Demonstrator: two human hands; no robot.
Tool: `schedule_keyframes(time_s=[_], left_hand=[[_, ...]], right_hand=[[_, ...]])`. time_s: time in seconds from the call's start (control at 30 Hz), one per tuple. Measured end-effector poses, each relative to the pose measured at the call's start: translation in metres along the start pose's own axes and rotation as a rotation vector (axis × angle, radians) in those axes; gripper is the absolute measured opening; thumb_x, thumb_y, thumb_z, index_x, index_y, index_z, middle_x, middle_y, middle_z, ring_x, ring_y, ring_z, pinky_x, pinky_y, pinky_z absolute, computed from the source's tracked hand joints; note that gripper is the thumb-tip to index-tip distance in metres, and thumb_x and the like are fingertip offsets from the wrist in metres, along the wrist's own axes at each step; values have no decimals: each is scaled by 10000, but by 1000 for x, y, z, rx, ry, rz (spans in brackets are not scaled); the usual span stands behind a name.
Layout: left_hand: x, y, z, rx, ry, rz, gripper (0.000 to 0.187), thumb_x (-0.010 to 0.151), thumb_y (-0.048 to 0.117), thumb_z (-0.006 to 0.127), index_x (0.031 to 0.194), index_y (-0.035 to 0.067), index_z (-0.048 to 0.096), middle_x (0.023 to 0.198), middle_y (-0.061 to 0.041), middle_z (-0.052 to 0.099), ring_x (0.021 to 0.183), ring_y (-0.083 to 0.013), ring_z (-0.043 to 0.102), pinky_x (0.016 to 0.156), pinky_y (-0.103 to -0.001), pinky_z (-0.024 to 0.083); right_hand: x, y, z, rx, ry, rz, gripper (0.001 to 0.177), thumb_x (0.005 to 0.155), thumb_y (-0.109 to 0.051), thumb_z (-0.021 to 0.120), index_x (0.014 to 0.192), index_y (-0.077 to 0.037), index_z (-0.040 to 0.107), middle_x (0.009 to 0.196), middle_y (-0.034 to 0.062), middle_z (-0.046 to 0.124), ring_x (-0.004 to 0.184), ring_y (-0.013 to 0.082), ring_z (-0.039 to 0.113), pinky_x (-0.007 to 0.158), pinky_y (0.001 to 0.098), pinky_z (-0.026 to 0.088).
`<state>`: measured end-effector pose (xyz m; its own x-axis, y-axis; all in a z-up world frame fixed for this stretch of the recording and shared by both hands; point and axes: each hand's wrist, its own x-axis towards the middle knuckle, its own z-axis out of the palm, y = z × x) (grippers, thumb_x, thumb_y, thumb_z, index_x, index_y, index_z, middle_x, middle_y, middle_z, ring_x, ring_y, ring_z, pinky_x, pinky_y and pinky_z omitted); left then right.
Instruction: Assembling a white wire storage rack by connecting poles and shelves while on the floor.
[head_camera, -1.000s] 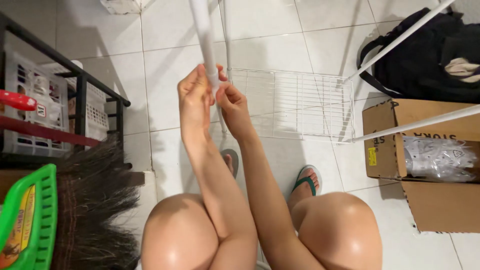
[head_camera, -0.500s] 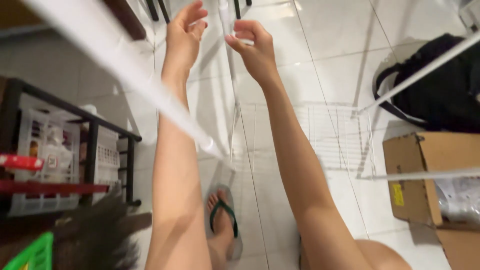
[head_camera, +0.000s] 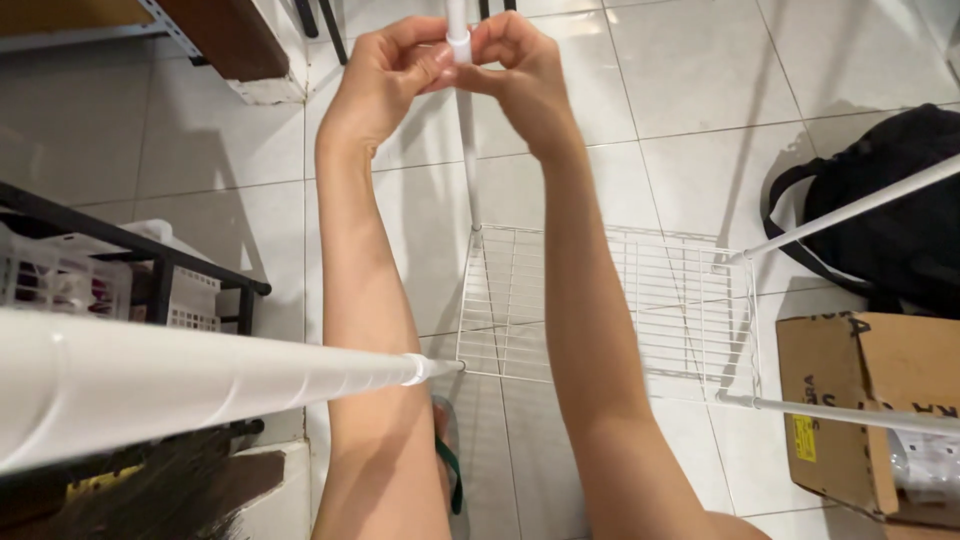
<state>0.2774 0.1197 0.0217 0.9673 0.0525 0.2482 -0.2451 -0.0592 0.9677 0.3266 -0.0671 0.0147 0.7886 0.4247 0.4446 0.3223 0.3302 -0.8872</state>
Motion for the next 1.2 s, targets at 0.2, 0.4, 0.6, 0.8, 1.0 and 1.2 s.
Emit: schedule_keyframes(time_s=[0.2,0.4,0.6,0.8,1.0,1.2], left_hand=[[-3,-1,6,-17,-32,77,274,1044,59,659,1312,1,668,1090,-46,758,968,-106,702,903,-277,599],[-1,-6,6,-62,-96,149,244,1088,16,600,1316,13,687,1112,-22,738,971,-99,679,965,-297,608],[4,-16,6,-59,-41,136,254,1051,-1,624,1289,13,713,1073,-27,757,890,-93,667,840,-299,596],[6,-3,13,-108,100,128,229,1006,40,714,1233,16,730,965,-38,745,853,-105,701,841,-312,648],[5,14,16,13,79,234,119,1032,77,693,1081,0,770,919,47,744,837,-52,661,798,-241,574],[-3,41,19,400,10,270,422,1082,114,684,755,39,428,665,67,376,628,-64,297,531,-295,266]], right_hand=[[-3,0,-3,-40,-27,8,238,897,-5,858,977,-54,639,946,47,759,947,128,734,897,276,575],[2,8,-7,11,-98,-42,267,915,36,852,978,-63,612,950,35,706,972,128,713,900,305,610],[-5,-3,2,-50,-41,-31,286,857,57,864,915,-51,606,954,29,748,960,116,741,876,296,670],[-10,-7,13,-51,120,-217,238,903,42,866,974,-10,645,954,38,709,937,125,708,860,303,639],[-8,-7,19,-92,226,-182,203,880,-34,873,927,-2,677,913,40,722,892,114,715,805,301,667],[-4,-2,17,51,304,-128,110,920,-56,815,919,15,732,932,82,769,835,128,739,770,327,692]])
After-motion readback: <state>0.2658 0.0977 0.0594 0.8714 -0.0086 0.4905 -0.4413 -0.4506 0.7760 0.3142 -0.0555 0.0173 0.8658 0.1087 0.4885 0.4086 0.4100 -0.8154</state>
